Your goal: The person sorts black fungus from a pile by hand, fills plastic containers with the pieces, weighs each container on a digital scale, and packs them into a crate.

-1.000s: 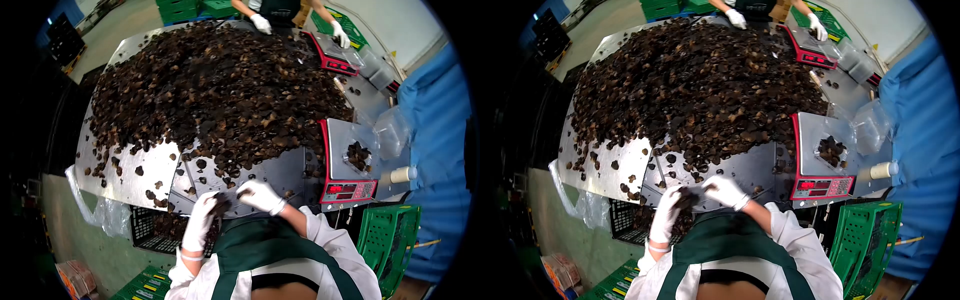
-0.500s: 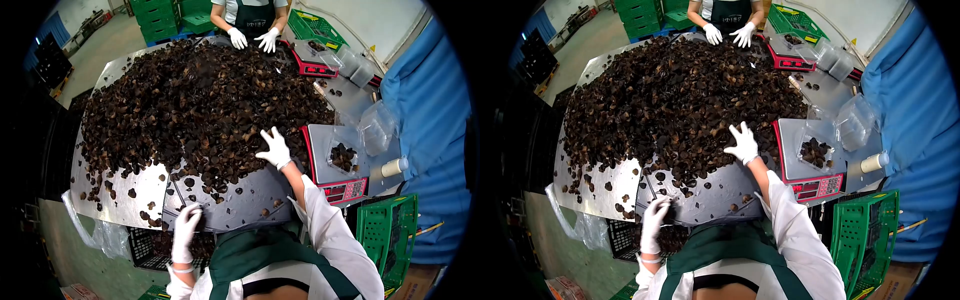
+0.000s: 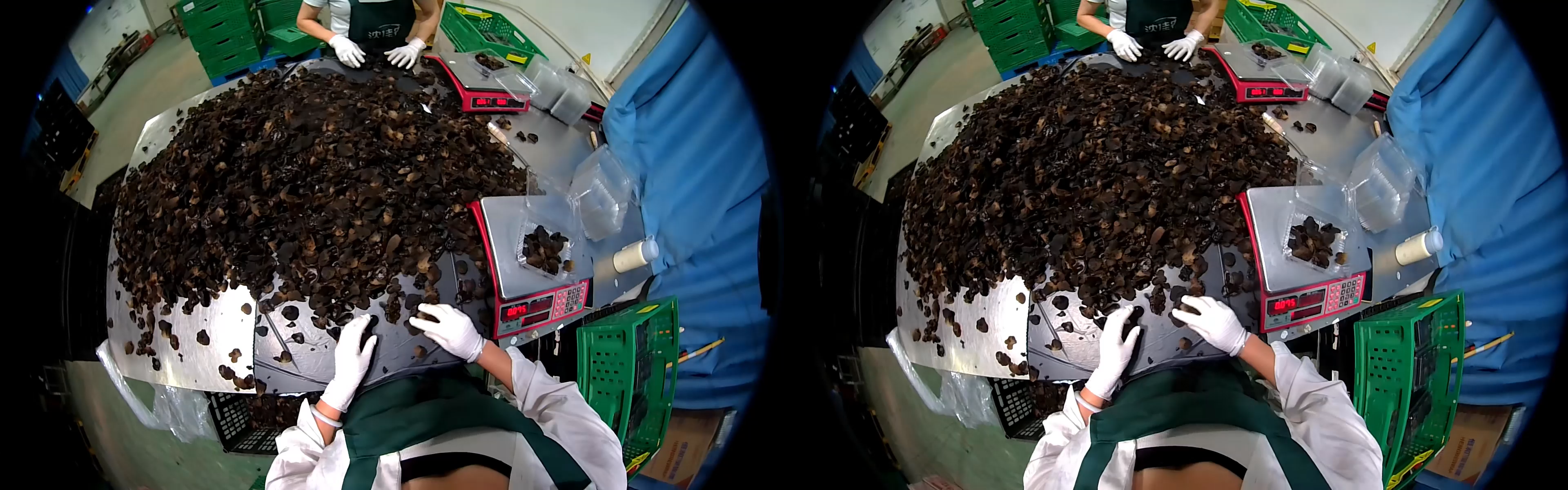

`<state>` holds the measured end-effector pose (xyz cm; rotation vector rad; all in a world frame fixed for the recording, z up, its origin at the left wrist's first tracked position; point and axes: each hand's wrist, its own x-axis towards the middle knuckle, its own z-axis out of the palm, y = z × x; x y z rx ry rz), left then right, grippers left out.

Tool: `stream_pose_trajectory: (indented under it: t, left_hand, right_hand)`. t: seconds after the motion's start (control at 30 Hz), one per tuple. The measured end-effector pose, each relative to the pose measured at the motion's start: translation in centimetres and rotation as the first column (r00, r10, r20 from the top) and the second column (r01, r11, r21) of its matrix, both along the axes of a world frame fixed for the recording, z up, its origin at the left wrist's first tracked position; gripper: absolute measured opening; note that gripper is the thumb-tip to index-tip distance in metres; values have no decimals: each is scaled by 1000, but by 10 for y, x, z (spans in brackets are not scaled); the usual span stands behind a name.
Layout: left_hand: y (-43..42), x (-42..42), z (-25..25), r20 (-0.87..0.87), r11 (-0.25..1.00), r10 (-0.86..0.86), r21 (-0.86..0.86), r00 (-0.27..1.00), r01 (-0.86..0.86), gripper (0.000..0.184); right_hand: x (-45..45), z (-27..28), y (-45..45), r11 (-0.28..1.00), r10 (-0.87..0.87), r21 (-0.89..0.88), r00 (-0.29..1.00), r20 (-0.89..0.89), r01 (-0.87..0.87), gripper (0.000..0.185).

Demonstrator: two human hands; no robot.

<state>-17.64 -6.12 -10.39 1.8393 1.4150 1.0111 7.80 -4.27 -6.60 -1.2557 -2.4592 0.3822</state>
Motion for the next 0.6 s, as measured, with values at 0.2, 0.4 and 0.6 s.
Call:
stream_pose_trajectory:
  t: [0.2,0.4,0.6]
  left_hand:
    - [35,21,3,-147,993,-32,106,989,47,55]
    - [40,34,0,-417,959,-154,154,896,236,43]
    - [4,4,3,-294,976,-182,63,938,209,39]
  right_hand:
    - [20,11,36,947,-300,-140,951,-78,288,60]
    - [13,-14,51,941,-280,-192,960,23,279,66]
    - [26,-2,17,929,-270,-330,915,-298,166,39]
